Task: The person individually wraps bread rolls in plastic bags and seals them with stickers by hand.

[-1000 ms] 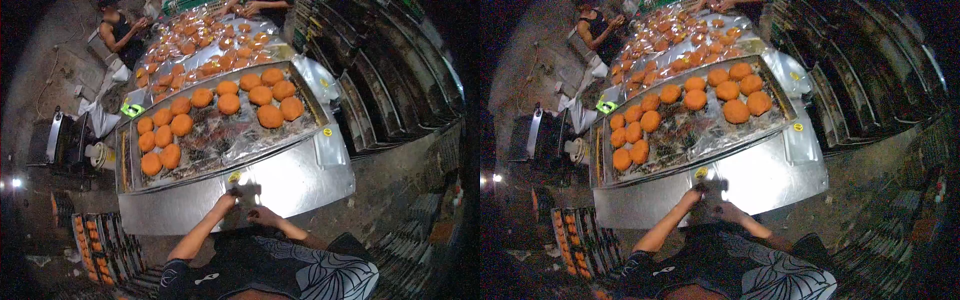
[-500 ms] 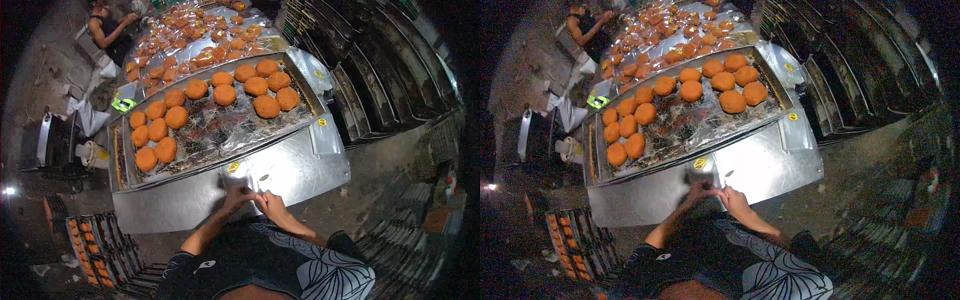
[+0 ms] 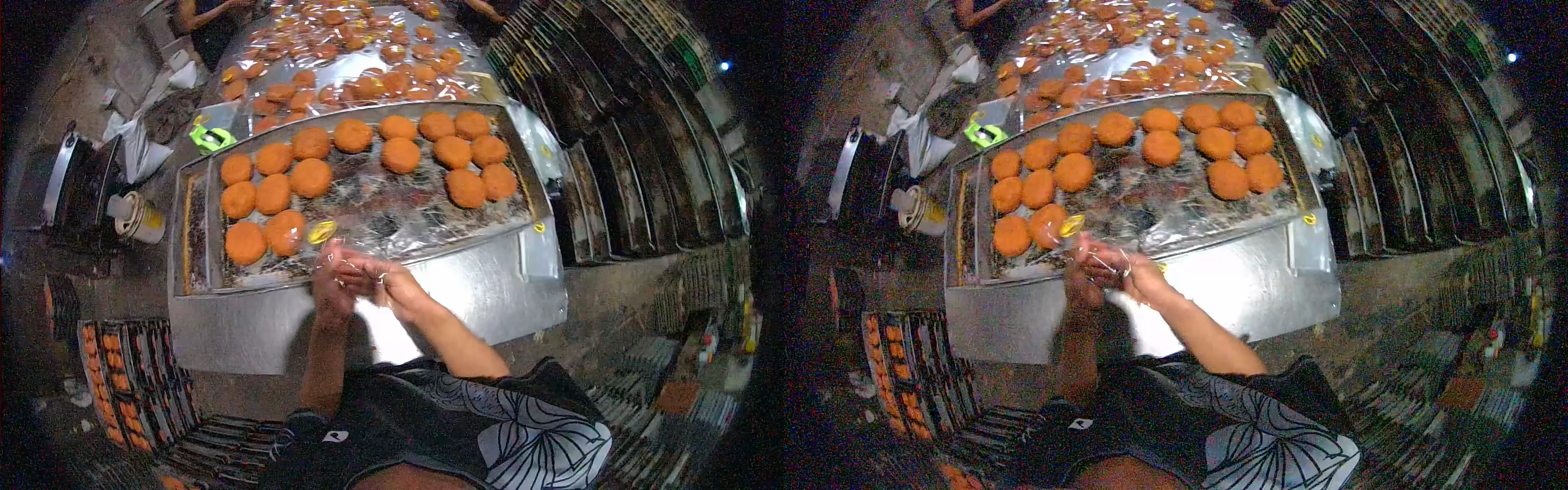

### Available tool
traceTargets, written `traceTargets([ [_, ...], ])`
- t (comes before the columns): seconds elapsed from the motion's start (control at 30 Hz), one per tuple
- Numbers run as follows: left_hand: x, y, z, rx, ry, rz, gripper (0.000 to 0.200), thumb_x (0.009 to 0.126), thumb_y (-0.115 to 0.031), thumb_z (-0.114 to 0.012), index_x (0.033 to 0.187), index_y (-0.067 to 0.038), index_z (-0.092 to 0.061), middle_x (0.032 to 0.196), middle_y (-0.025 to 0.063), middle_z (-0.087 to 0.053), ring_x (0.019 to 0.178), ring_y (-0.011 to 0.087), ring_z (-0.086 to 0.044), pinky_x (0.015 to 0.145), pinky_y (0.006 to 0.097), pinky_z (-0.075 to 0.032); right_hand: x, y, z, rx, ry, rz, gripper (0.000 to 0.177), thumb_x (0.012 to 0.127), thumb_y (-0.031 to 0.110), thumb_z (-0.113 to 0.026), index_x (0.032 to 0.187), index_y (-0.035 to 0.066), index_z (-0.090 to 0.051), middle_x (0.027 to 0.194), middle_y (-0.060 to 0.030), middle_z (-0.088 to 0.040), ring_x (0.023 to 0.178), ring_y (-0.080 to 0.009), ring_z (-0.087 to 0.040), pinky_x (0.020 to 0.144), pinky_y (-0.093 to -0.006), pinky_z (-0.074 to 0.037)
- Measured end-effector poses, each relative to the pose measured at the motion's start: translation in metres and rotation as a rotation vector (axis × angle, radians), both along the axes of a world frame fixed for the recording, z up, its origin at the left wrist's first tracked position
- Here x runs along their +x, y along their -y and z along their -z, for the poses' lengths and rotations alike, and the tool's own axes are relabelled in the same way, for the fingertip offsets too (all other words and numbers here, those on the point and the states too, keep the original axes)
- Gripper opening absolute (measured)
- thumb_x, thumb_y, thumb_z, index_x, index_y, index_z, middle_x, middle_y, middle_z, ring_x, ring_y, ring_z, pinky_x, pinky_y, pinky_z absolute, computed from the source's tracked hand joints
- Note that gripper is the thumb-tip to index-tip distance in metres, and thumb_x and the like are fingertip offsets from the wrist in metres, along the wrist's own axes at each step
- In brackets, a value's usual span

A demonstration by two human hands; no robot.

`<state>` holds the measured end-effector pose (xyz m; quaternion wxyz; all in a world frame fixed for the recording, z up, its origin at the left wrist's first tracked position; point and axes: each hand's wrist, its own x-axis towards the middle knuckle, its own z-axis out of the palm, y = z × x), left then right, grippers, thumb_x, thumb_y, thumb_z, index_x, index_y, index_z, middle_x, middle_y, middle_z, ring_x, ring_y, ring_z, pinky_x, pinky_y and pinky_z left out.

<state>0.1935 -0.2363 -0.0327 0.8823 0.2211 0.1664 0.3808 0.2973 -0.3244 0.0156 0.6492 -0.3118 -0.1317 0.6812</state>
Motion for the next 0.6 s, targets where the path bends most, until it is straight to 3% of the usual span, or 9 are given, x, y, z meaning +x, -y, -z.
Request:
traceTargets([
  [0.07,-0.027,-0.026,0.007,0.12,0.034,-0.176,0.043,0.083,-0.024,-0.048,0.12,-0.006,-0.033,0.1,0.0065,-0.049,0.087,0.0177,-0.049,0.076,0.0337,-0.044,0.046,-0.049,0.013,-0.05,1.43,0.137,0.062,0.076,0.039,-0.054,0.117,-0.004,-0.039,0.116,-0.0248,-0.043,0.11,-0.033,-0.04,0.092,-0.0375,-0.033],
  [0.1,-0.038,-0.031,-0.02,-0.01,-0.083,-0.375,0.043,0.083,-0.024,-0.048,0.12,-0.007,-0.034,0.103,0.0069,-0.048,0.091,0.0183,-0.048,0.078,0.0363,-0.043,0.067,-0.084,0.017,-0.202,1.76,0.47,0.077,0.073,0.045,-0.054,0.124,-0.005,-0.025,0.123,-0.033,-0.028,0.116,-0.042,-0.029,0.095,-0.0422,-0.027],
  [0.13,-0.048,-0.035,-0.04,-0.146,-0.207,-0.573,0.043,0.083,-0.025,-0.048,0.12,-0.007,-0.034,0.105,0.0072,-0.047,0.095,0.019,-0.047,0.08,0.0389,-0.042,0.088,-0.116,0.028,-0.67,2.153,0.456,0.085,0.072,0.046,-0.055,0.128,-0.003,-0.014,0.125,-0.0352,-0.021,0.115,-0.0456,-0.027,0.094,-0.0436,-0.027],
  [0.23,-0.078,-0.044,-0.057,-0.21,-0.062,-0.627,0.043,0.082,-0.019,-0.047,0.12,-0.008,-0.031,0.112,0.0097,-0.041,0.105,0.0261,-0.043,0.085,0.048,-0.039,0.145,-0.161,0.063,-0.779,2.152,0.393,0.058,0.073,0.037,-0.055,0.114,-0.001,-0.041,0.113,-0.0266,-0.042,0.103,-0.0397,-0.04,0.081,-0.0456,-0.037],
  [0.3,-0.092,-0.055,-0.058,-0.169,-0.042,-0.702,0.045,0.082,-0.019,-0.046,0.122,-0.008,-0.027,0.114,0.01,-0.041,0.107,0.028,-0.042,0.086,0.0489,-0.038,0.128,-0.143,0.031,-0.439,1.792,0.132,0.044,0.071,0.029,-0.055,0.105,0.001,-0.049,0.108,-0.0205,-0.049,0.104,-0.0327,-0.042,0.077,-0.0434,-0.039],
  [0.37,-0.09,-0.057,-0.06,-0.125,0.018,-0.754,0.048,0.082,-0.018,-0.044,0.124,-0.008,-0.024,0.115,0.0103,-0.04,0.109,0.03,-0.04,0.086,0.0497,-0.038,0.035,-0.085,-0.005,-0.049,1.95,0.616,0.035,0.066,0.018,-0.057,0.098,0.002,-0.054,0.107,-0.0177,-0.051,0.104,-0.0286,-0.044,0.079,-0.0416,-0.038],
  [0.43,-0.071,-0.046,-0.05,0.019,-0.147,-0.701,0.053,0.081,-0.02,-0.042,0.126,-0.007,-0.017,0.118,0.0122,-0.039,0.109,0.0318,-0.04,0.088,0.0511,-0.036,-0.015,-0.052,-0.018,0.61,2.002,0.634,0.058,0.054,0.011,-0.068,0.108,0.002,-0.05,0.101,-0.0176,-0.052,0.091,-0.0306,-0.047,0.081,-0.0362,-0.035],
  [0.5,-0.047,-0.025,-0.031,0.466,0.177,-0.634,0.057,0.081,-0.022,-0.041,0.128,-0.006,-0.014,0.12,0.0151,-0.038,0.108,0.0316,-0.042,0.089,0.0488,-0.036,-0.04,-0.034,-0.047,0.552,1.776,0.54,0.066,0.05,0.006,-0.069,0.111,0.0,-0.047,0.101,-0.0147,-0.053,0.086,-0.0293,-0.048,0.078,-0.0325,-0.036],
  [0.6,-0.038,-0.005,-0.067,0.104,-0.049,-0.1,0.052,0.081,-0.028,-0.043,0.122,0.0,-0.028,0.116,0.0157,-0.043,0.103,0.0284,-0.045,0.088,0.0396,-0.037,-0.044,-0.006,-0.04,0.299,1.612,0.537,0.071,0.05,0.006,-0.063,0.118,0.0,-0.042,0.101,-0.0126,-0.056,0.076,-0.0246,-0.05,0.07,-0.0335,-0.041],
])
